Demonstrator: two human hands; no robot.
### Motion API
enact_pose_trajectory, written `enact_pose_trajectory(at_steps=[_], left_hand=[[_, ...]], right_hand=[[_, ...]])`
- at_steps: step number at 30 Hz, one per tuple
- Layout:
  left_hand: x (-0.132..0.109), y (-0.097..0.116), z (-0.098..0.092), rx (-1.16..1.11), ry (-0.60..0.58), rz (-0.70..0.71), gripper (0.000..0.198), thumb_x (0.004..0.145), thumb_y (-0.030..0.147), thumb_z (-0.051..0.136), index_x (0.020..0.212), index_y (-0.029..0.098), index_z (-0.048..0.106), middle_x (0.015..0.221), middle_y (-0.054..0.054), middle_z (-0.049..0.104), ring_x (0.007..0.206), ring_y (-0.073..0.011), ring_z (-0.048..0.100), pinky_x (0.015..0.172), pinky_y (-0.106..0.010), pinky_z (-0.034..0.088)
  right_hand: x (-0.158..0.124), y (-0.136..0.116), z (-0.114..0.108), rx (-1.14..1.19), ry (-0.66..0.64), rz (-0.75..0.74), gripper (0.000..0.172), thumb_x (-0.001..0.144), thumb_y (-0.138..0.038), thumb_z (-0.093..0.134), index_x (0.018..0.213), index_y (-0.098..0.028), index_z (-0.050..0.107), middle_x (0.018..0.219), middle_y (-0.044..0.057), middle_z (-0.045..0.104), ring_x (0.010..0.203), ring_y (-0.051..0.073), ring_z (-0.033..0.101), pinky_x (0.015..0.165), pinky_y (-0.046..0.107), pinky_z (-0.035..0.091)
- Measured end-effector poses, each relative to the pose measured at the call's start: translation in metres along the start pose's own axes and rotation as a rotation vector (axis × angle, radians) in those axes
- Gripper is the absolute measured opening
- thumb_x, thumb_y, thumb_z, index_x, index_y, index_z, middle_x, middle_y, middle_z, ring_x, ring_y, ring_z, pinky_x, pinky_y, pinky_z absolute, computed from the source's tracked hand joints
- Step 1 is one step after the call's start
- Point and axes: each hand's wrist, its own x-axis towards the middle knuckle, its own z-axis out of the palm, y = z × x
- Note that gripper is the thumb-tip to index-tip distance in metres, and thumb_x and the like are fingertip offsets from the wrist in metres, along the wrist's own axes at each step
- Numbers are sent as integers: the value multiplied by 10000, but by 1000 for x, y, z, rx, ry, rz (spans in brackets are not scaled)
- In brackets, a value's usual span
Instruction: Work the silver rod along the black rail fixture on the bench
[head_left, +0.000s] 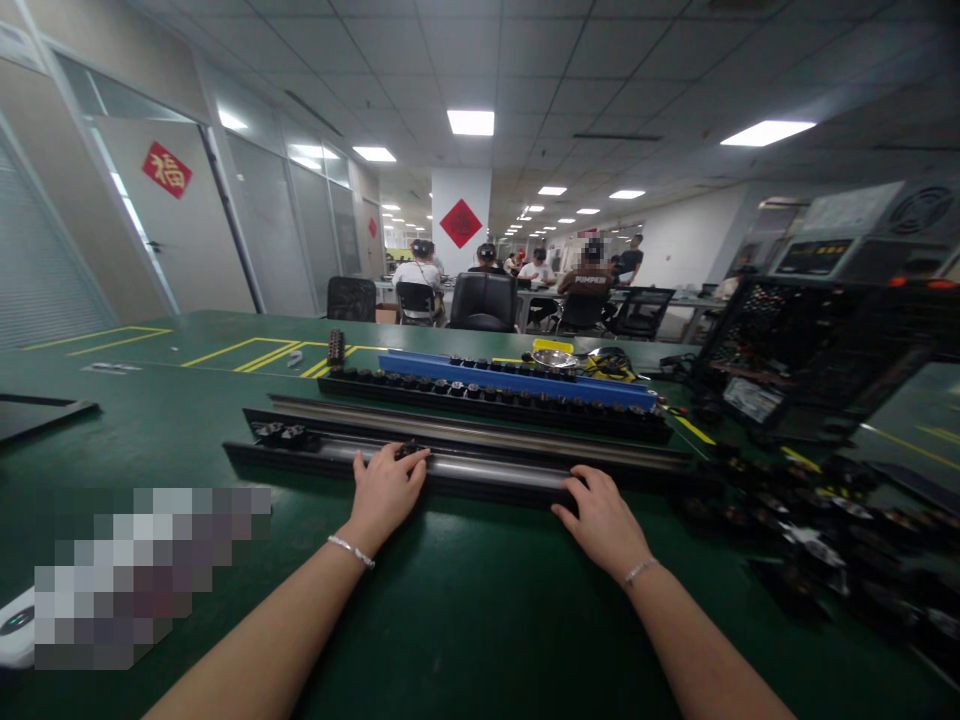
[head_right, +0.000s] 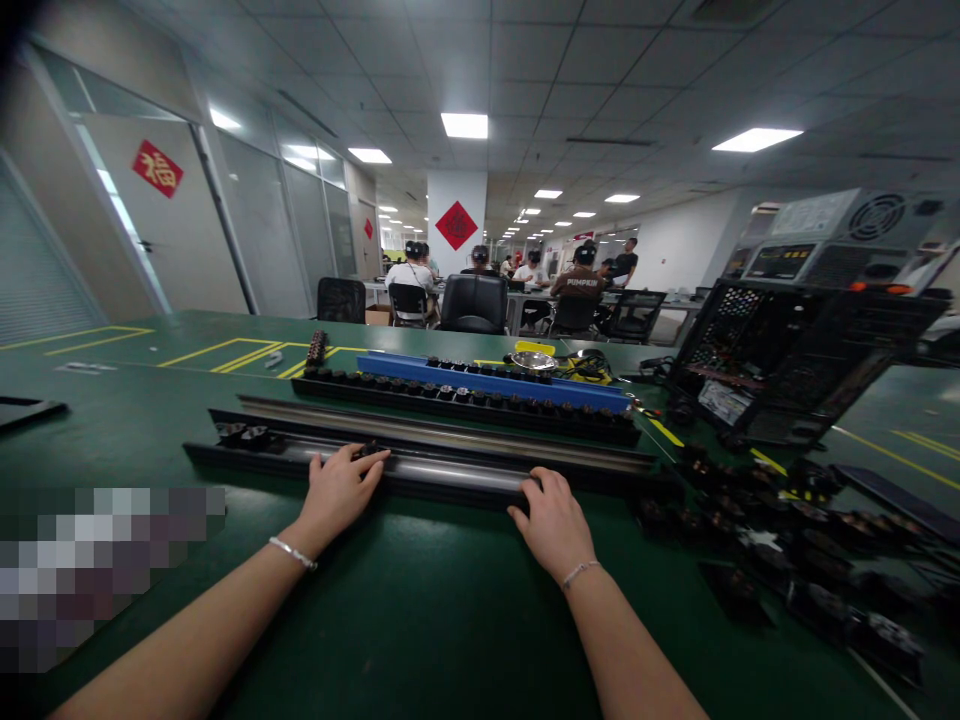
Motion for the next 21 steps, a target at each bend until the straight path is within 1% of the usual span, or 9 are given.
enact_pose_trajectory(at_steps=[13, 21], left_hand=[[-1, 2, 3, -34, 11, 85, 314, 874, 369, 379, 1068, 367, 626, 1148, -96, 581, 1127, -239, 495, 994, -616, 199], [-1, 3, 3, -59, -18, 126, 305, 875, 351, 389, 1078, 373, 616, 1156, -83, 592, 1142, -227, 491, 1003, -624, 174]], right_hand=[[0, 0, 1, -7, 22, -10, 256, 772, -324, 573, 965, -170, 642, 1155, 132, 522, 1124, 275, 434, 929, 418, 417], [0, 0, 1, -18, 13, -15, 268, 773, -320, 573, 981, -164, 637, 1153, 129, 522, 1123, 276, 431, 937, 416, 412]])
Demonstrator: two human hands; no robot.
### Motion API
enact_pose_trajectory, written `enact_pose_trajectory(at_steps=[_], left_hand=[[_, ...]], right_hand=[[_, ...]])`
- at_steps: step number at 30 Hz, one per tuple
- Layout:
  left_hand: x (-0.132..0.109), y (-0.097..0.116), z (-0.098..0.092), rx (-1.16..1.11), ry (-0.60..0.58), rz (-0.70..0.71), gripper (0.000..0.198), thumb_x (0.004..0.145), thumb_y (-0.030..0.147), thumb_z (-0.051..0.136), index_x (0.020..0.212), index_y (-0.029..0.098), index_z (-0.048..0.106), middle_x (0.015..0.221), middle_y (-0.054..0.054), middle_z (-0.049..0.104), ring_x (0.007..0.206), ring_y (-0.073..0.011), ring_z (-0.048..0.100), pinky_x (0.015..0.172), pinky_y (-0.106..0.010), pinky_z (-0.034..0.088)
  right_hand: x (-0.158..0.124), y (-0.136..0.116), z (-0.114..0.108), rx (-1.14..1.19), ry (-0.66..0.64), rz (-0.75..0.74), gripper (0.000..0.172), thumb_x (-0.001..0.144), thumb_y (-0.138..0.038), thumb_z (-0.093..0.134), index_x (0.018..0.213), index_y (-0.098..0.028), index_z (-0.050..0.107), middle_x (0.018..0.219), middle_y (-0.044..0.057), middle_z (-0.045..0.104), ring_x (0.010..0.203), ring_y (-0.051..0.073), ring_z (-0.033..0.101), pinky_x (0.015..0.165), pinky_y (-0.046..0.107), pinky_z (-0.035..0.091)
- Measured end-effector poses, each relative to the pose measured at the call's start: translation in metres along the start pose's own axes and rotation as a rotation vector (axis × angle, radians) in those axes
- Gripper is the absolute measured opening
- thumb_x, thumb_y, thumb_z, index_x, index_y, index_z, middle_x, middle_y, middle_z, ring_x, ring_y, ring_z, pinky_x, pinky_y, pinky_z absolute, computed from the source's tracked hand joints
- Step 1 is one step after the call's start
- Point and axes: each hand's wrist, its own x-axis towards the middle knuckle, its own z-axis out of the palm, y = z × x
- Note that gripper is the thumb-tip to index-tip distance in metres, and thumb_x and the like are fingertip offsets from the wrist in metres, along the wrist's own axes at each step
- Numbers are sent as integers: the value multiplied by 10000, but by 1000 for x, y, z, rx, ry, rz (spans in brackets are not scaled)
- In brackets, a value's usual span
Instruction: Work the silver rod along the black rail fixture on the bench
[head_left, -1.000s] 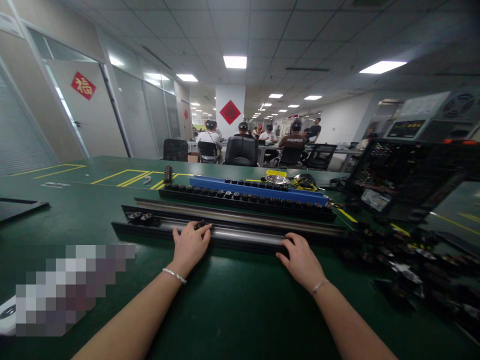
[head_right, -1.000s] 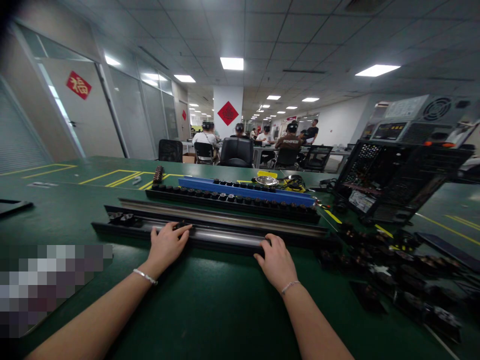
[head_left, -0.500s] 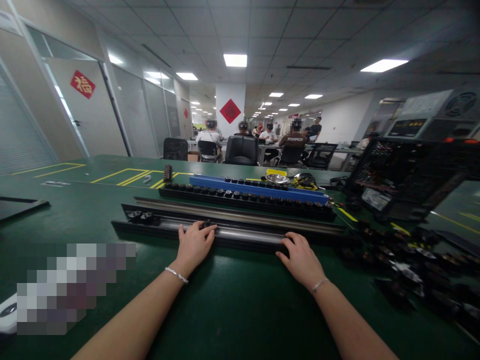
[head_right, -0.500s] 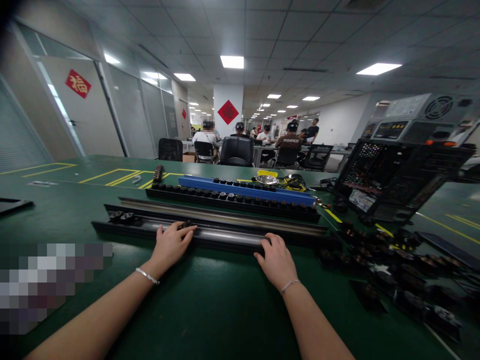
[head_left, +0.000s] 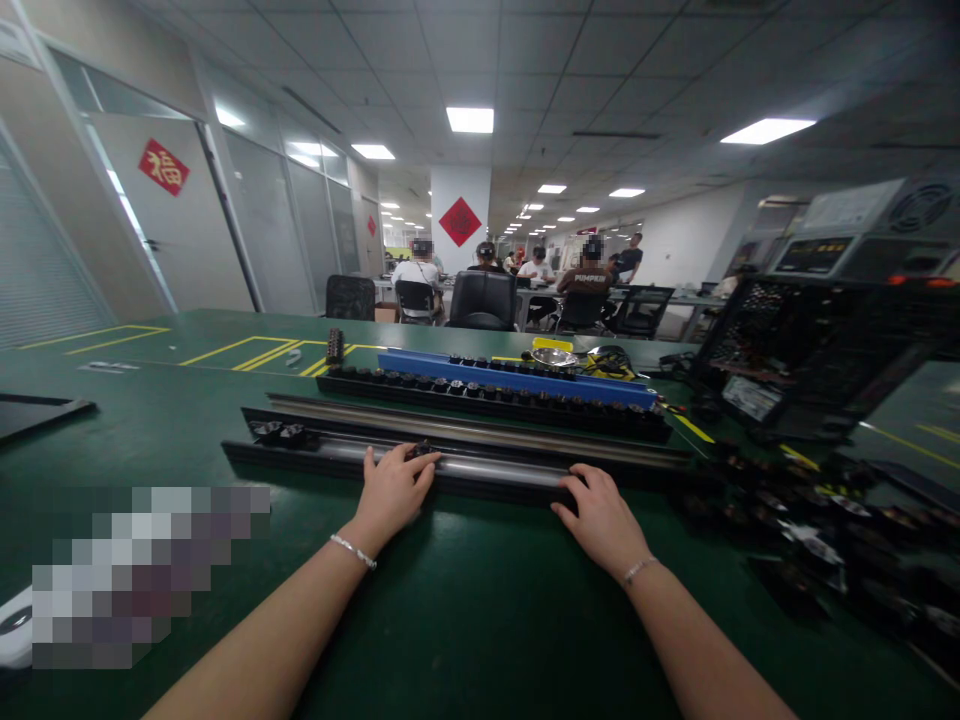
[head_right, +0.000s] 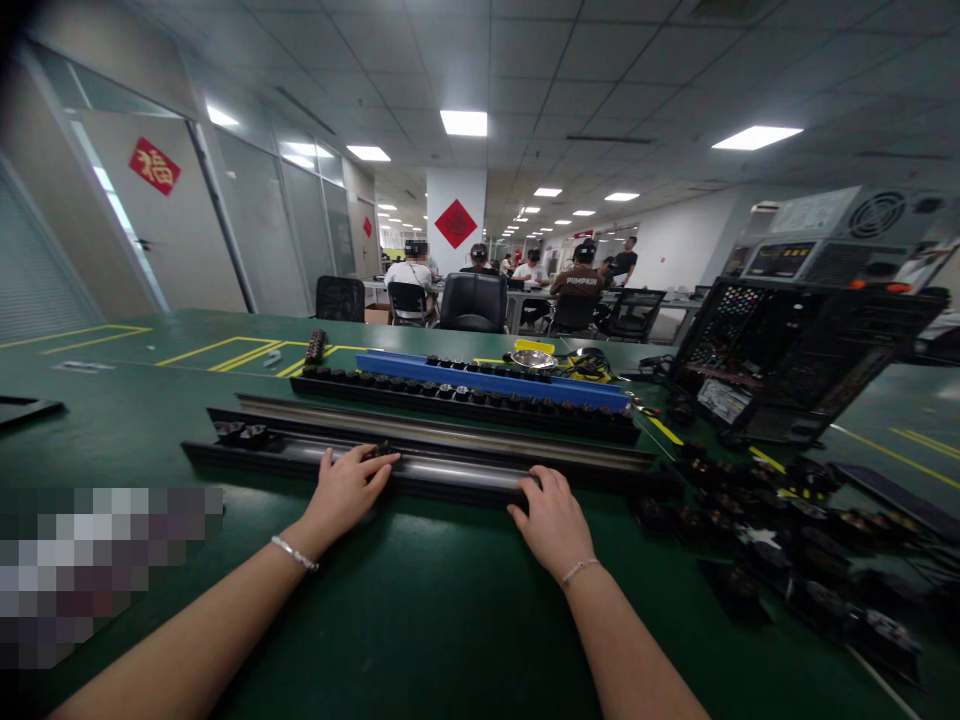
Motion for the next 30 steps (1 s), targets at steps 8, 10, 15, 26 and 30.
enact_pose_trajectory(at_steps=[8, 10, 15, 26, 30], left_hand=[[0, 1, -1, -31, -17, 12, 300, 872, 352, 400, 1089, 384, 605, 1188, -64, 584, 1138, -222, 499, 1011, -624, 158], [-1, 2, -1, -39, -24, 19, 300, 871, 351, 404, 1095, 388, 600, 1197, -59, 580, 1138, -220, 499, 1013, -626, 152], [-1, 2, -1, -55, -53, 67, 302, 865, 363, 413, 1103, 398, 595, 1221, -41, 572, 1136, -227, 501, 1022, -625, 135], [-1, 2, -2, -106, -100, 133, 316, 865, 364, 406, 1127, 398, 579, 1233, -15, 573, 1136, -226, 502, 1035, -627, 105], [-1, 1, -3, -106, -112, 154, 318, 862, 366, 407, 1130, 398, 577, 1245, -15, 567, 1129, -226, 508, 1033, -626, 115]], right_hand=[[0, 1, 0, 14, -13, 5, 283, 778, -326, 565, 992, -156, 636, 1159, 133, 519, 1132, 278, 426, 937, 416, 408], [0, 1, 0, 21, -14, 4, 282, 776, -322, 565, 991, -154, 636, 1156, 135, 522, 1134, 278, 424, 941, 418, 405], [0, 2, 1, 28, -2, -9, 265, 779, -326, 555, 981, -173, 635, 1153, 133, 533, 1136, 277, 423, 932, 429, 408], [1, 3, 3, 23, -3, -25, 274, 780, -325, 550, 984, -163, 638, 1129, 129, 558, 1145, 273, 412, 958, 424, 377], [0, 2, 2, 15, 11, -31, 274, 783, -320, 548, 994, -168, 635, 1119, 117, 573, 1139, 267, 415, 965, 429, 369]])
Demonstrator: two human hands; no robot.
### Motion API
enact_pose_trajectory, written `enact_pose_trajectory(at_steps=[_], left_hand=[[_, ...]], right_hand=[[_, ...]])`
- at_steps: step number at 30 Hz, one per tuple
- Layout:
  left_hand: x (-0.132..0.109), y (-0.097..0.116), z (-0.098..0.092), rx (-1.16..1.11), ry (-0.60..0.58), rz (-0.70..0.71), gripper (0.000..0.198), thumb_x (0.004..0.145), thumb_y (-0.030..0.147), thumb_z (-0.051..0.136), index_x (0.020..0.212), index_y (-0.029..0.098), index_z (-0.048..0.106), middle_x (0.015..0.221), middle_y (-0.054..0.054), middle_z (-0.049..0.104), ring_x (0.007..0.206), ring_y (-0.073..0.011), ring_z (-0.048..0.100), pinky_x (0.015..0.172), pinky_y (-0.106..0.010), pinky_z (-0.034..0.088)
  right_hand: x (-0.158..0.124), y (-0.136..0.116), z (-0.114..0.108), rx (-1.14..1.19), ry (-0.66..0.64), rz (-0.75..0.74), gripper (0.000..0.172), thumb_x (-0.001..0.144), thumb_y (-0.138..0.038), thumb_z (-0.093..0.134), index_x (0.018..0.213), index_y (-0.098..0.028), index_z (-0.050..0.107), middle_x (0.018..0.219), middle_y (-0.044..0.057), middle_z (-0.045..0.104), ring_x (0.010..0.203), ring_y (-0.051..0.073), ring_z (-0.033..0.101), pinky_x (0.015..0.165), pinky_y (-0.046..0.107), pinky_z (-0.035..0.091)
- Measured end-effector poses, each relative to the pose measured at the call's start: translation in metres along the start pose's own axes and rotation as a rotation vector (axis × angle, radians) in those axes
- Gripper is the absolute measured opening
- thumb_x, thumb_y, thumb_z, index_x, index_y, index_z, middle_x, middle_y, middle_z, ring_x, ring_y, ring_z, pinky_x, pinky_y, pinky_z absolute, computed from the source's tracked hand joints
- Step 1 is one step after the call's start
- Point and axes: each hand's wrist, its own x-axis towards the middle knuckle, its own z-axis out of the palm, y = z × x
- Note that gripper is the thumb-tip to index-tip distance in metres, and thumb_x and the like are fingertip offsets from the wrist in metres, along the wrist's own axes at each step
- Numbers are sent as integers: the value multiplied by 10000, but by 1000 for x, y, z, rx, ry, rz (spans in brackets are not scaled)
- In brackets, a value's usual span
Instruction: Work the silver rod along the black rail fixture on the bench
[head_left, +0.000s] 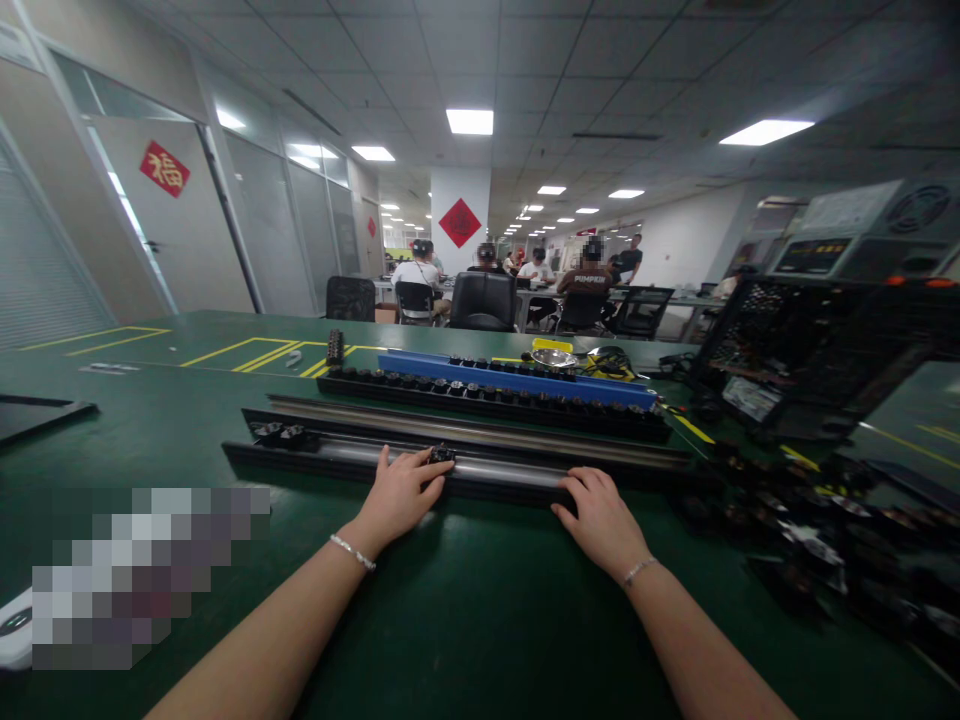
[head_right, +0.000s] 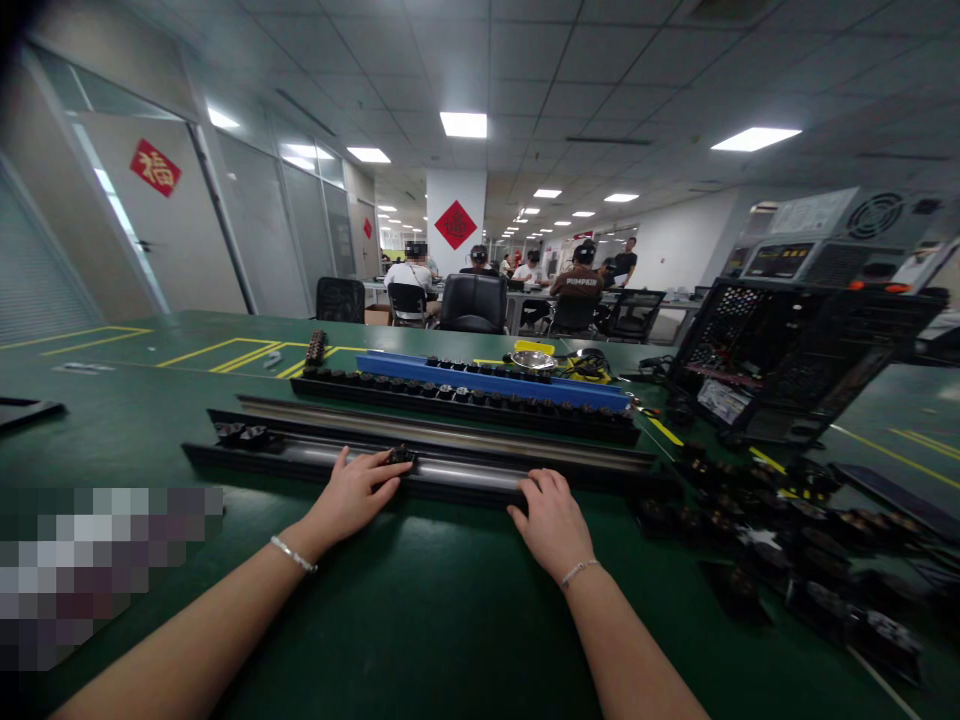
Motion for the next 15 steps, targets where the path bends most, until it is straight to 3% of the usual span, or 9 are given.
enact_pose_trajectory(at_steps=[15], left_hand=[[0, 2, -1, -1, -58, 51, 371, 830, 335, 461, 1186, 417, 521, 1296, -25, 524, 1156, -227, 483, 1029, -631, 76]], right_hand=[[0, 0, 1, 9, -1, -11, 280, 786, -328, 534, 999, -175, 633, 1115, 110, 590, 1146, 275, 418, 950, 446, 367]])
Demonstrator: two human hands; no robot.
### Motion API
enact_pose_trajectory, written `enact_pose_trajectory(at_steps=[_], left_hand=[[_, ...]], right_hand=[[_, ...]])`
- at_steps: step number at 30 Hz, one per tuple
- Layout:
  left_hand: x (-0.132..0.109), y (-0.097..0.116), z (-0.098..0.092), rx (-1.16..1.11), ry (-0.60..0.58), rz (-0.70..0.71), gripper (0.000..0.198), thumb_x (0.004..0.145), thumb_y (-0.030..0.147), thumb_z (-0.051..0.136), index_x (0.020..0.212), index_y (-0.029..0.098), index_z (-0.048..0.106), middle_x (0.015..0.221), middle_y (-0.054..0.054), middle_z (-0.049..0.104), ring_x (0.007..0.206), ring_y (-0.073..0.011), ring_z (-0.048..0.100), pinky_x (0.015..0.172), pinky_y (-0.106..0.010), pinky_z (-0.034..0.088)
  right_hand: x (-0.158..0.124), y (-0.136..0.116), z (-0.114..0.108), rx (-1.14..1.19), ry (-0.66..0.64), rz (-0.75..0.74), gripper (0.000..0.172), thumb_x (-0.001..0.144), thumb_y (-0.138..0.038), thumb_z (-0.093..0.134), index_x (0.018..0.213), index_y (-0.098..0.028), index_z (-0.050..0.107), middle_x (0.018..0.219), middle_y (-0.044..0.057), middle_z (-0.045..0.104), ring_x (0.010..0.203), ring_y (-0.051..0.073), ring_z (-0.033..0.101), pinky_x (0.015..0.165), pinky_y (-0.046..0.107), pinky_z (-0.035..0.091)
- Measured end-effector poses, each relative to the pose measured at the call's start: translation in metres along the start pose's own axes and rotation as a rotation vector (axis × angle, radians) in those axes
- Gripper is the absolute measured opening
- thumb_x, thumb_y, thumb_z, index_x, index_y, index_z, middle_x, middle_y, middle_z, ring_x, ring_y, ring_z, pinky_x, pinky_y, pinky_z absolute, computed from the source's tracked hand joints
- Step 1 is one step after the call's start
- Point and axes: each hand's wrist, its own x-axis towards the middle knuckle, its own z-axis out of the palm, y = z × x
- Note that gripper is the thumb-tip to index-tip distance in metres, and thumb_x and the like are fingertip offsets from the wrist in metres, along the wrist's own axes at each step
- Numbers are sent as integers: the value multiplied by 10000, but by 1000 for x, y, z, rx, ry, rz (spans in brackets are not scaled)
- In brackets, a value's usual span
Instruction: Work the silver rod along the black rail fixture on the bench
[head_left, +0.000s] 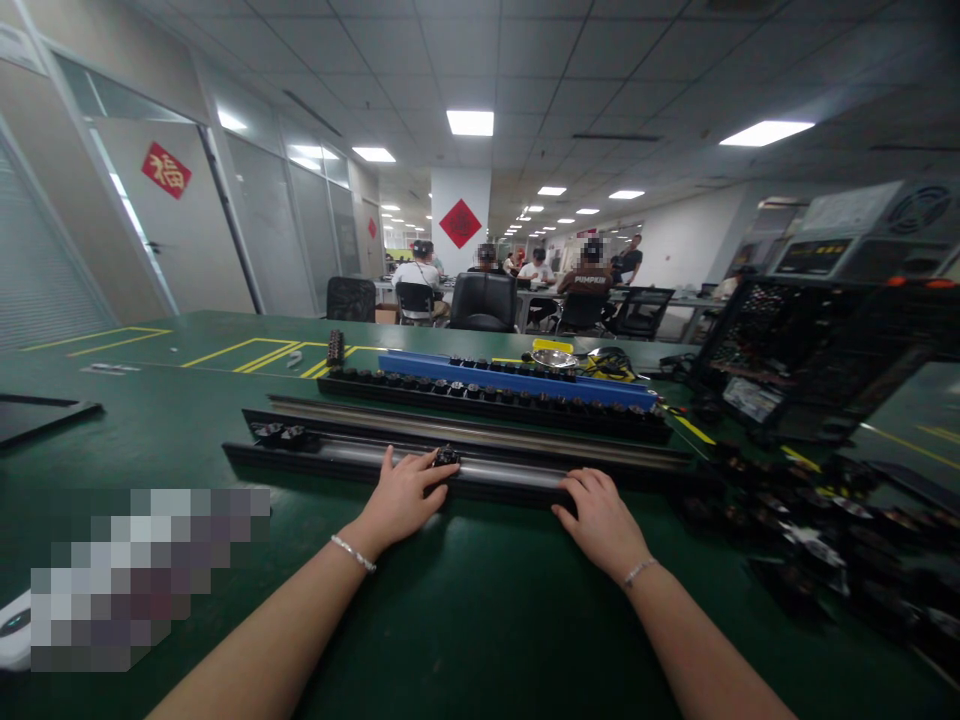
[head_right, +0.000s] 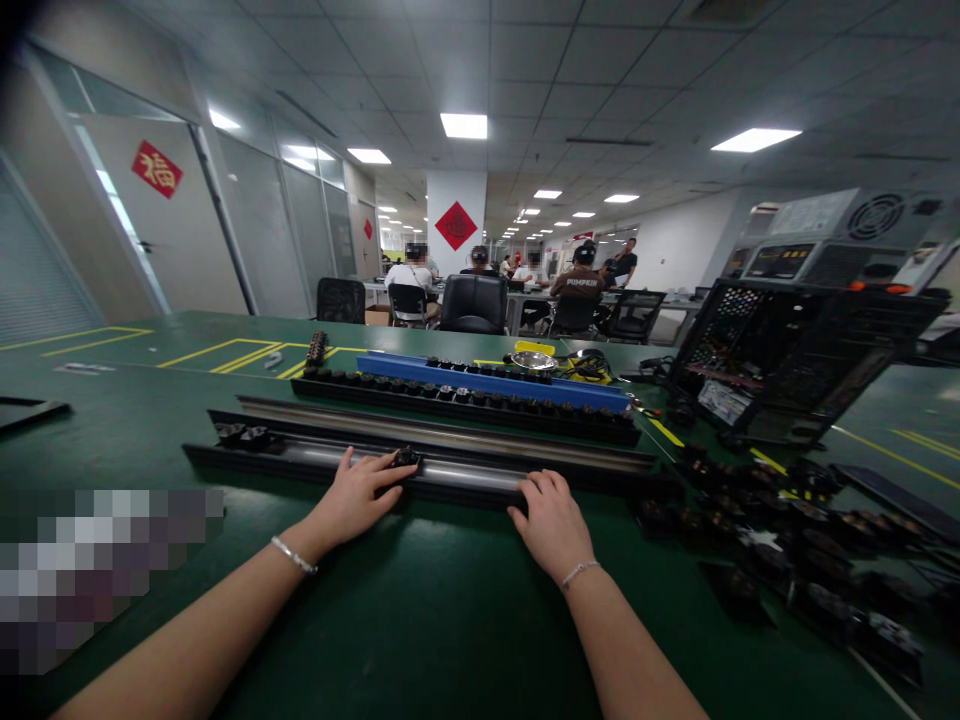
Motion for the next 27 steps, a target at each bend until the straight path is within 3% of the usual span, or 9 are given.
enact_pose_trajectory(at_steps=[8, 15, 21, 27], left_hand=[[-1, 1, -2, 20, -22, 47, 387, 835, 331, 451, 1208, 425, 495, 1325, -41, 495, 1184, -231, 466, 1019, -647, 63], [-1, 0, -3, -40, -17, 50, 378, 825, 297, 442, 1182, 391, 525, 1351, -3, 467, 1313, -242, 299, 1036, -631, 77], [2, -4, -1, -98, 190, -117, 207, 810, 268, 433, 967, 243, 566, 1120, -30, 638, 1210, -204, 446, 1084, -507, 166], [2, -4, 1, -105, 197, -94, 165, 804, 292, 450, 942, 236, 521, 1038, -21, 653, 1143, -192, 498, 1090, -496, 155]], right_hand=[[1, 0, -1, -17, -20, 0, 296, 794, -338, 527, 1006, -159, 629, 1099, 104, 603, 1143, 274, 417, 966, 435, 350], [0, 3, 3, 0, -1, -30, 260, 789, -335, 533, 972, -177, 627, 1045, 96, 623, 1132, 267, 429, 947, 438, 357], [0, 1, -1, -6, -31, -6, 267, 792, -333, 529, 987, -176, 624, 1060, 93, 623, 1138, 275, 417, 938, 433, 365], [1, 1, -2, -6, -59, 3, 279, 793, -337, 531, 992, -166, 625, 1050, 87, 627, 1150, 288, 404, 931, 429, 372]])
